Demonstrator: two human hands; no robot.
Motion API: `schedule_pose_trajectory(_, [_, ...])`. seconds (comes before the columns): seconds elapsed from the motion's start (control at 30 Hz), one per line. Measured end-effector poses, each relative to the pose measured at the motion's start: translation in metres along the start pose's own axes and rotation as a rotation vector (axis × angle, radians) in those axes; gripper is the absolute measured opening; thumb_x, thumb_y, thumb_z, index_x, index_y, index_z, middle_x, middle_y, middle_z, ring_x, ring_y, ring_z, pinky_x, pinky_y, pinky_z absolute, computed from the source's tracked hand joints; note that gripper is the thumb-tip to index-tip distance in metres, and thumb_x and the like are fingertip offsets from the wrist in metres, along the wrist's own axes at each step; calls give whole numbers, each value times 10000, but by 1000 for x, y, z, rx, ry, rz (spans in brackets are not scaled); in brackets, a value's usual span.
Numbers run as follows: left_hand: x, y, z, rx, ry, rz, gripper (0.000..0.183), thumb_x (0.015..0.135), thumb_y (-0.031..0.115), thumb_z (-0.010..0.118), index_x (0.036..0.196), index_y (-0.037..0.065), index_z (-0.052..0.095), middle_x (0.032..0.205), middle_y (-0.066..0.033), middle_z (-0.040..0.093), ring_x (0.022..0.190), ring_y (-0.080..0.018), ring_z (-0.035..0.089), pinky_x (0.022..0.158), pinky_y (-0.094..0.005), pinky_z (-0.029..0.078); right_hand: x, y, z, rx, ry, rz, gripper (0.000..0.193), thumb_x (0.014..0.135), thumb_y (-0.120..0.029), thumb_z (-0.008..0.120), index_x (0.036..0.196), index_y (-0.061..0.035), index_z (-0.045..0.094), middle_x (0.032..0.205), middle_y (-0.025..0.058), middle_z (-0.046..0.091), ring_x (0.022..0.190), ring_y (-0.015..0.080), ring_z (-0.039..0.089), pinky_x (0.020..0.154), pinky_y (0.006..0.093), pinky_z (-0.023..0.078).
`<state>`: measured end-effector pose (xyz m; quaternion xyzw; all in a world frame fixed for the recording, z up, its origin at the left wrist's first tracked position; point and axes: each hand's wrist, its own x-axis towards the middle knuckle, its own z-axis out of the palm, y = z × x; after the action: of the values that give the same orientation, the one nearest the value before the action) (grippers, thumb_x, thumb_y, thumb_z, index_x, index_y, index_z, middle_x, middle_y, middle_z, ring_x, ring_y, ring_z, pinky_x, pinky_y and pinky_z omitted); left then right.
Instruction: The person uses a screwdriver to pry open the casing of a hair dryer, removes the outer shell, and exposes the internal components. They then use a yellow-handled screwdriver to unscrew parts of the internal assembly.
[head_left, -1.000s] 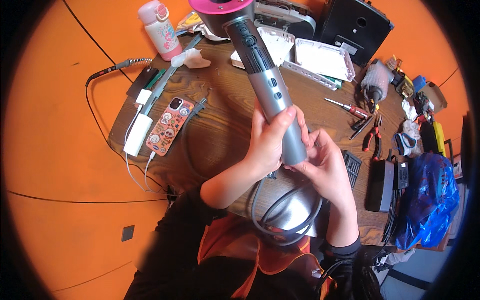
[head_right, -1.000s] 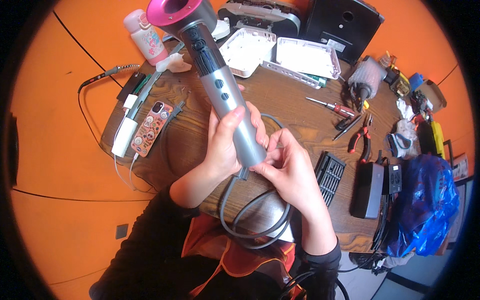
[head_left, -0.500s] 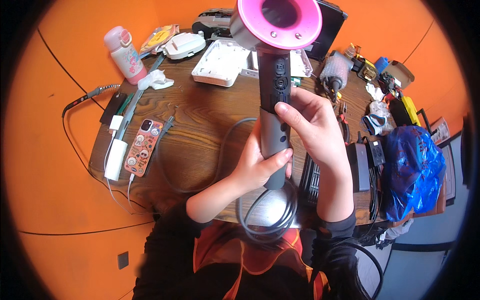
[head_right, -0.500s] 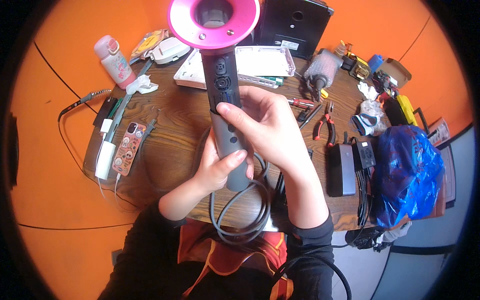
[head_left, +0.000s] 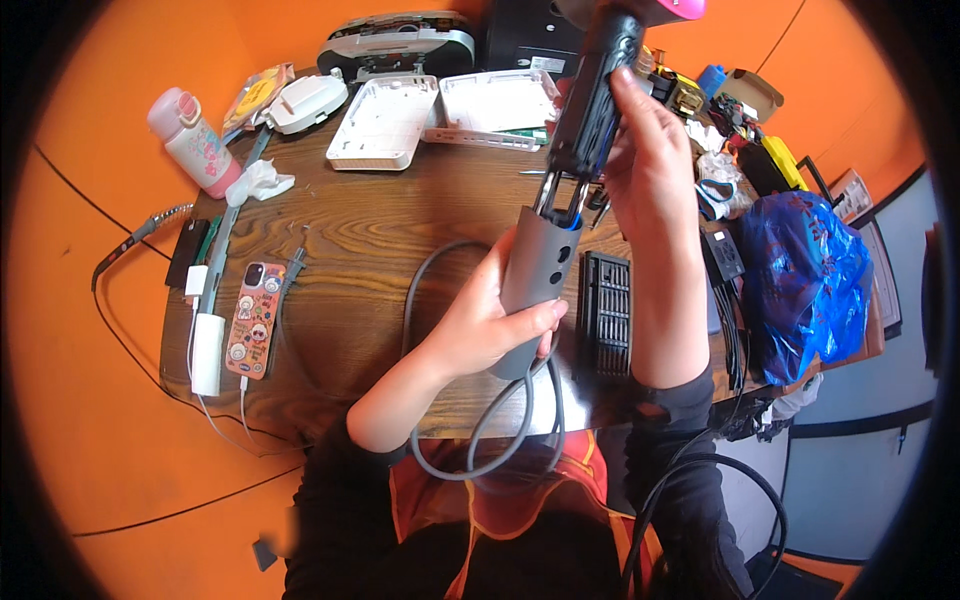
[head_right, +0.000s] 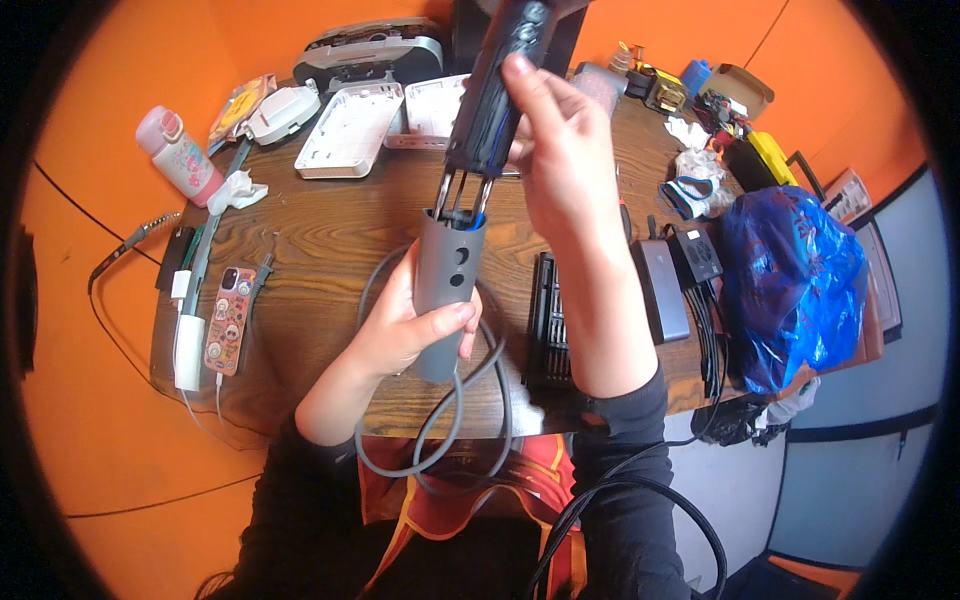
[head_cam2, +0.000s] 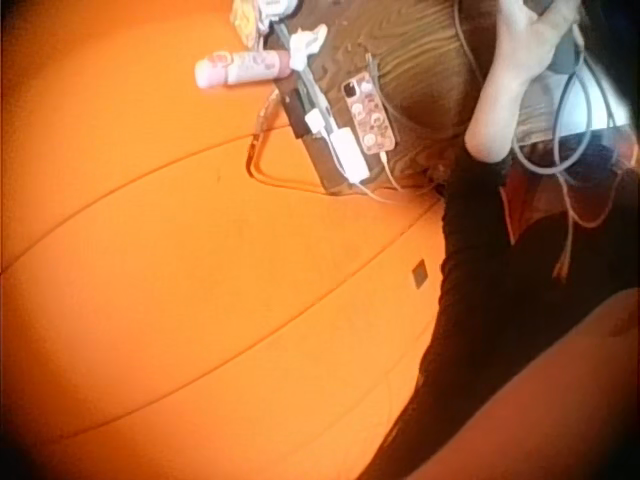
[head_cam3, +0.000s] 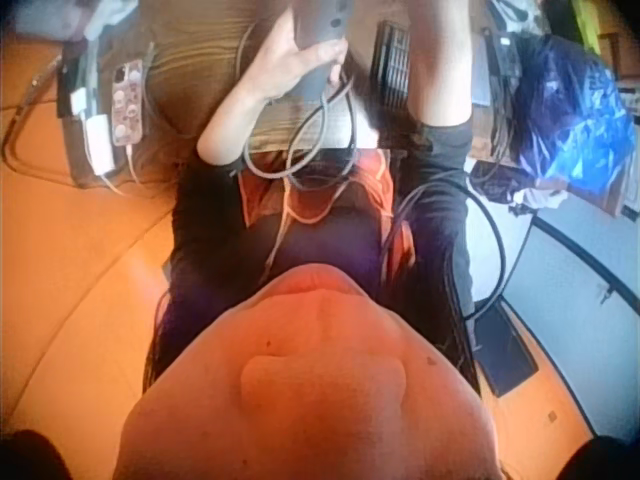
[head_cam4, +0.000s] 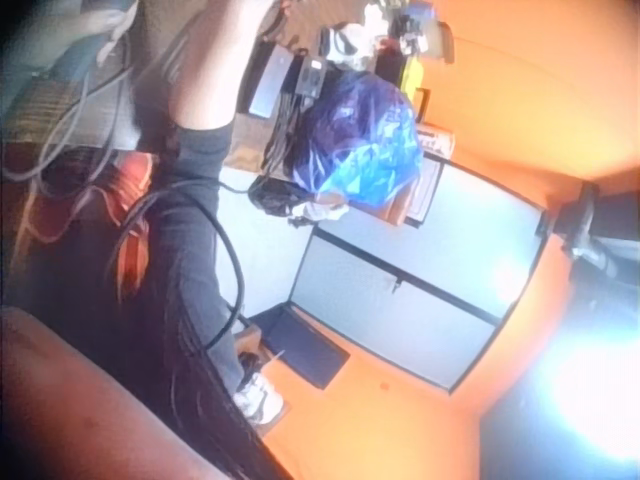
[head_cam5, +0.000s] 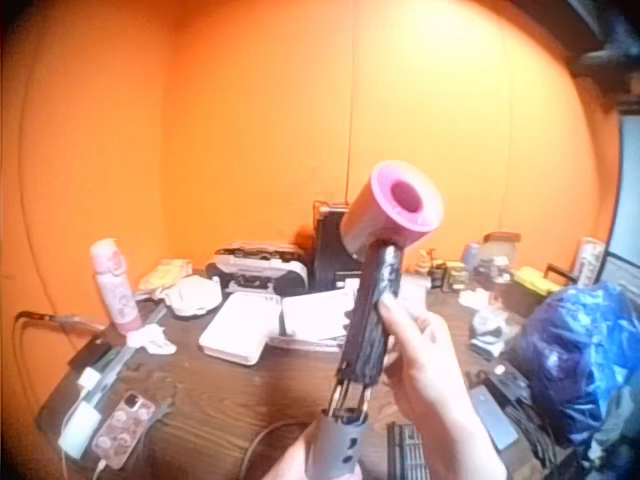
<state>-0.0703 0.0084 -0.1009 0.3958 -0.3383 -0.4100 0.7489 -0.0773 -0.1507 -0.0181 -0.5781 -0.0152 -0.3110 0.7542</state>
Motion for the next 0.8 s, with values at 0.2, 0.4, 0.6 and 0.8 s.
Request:
schedule_pose_trajectory(0.2, [-1, 4, -6, 6, -82, -54, 582, 797, 89, 581, 1255, 87, 221, 762, -89, 500, 604, -152, 547, 542, -291, 486, 18, -21, -28, 37, 47, -135, 314, 893, -234, 518, 988, 63, 545, 853, 131, 634, 662, 125, 608, 625, 241, 518])
schedule_pose_trajectory(0.4, [1, 7, -10, 107, -210, -217, 738, 782, 134, 629, 1345, 80, 155, 742, -75, 494, 611, -142, 543, 544, -285, 493, 38, -41, -79, 88, 62, -243, 299, 917, -209, 464, 1032, 64, 508, 889, 152, 627, 754, 192, 641, 709, 289, 538])
schedule_pose_trajectory(0.6, [-16, 30, -20, 472, -269, -290, 551, 795, 147, 641, 1247, 25, 350, 899, -102, 544, 680, -135, 565, 620, -265, 460, 45, -59, -112, 189, 257, -300, 302, 915, -197, 476, 1099, 41, 460, 1064, 198, 569, 993, 299, 570, 866, 441, 471])
schedule_pose_trajectory(0.8, [-43, 67, -30, 1175, -258, -225, 574, 689, 144, 723, 1172, 41, 431, 1029, -126, 561, 998, -261, 544, 834, -323, 414, 18, -49, -111, 159, 363, -323, 237, 902, -216, 510, 976, 9, 505, 911, 112, 605, 845, 218, 604, 758, 380, 495])
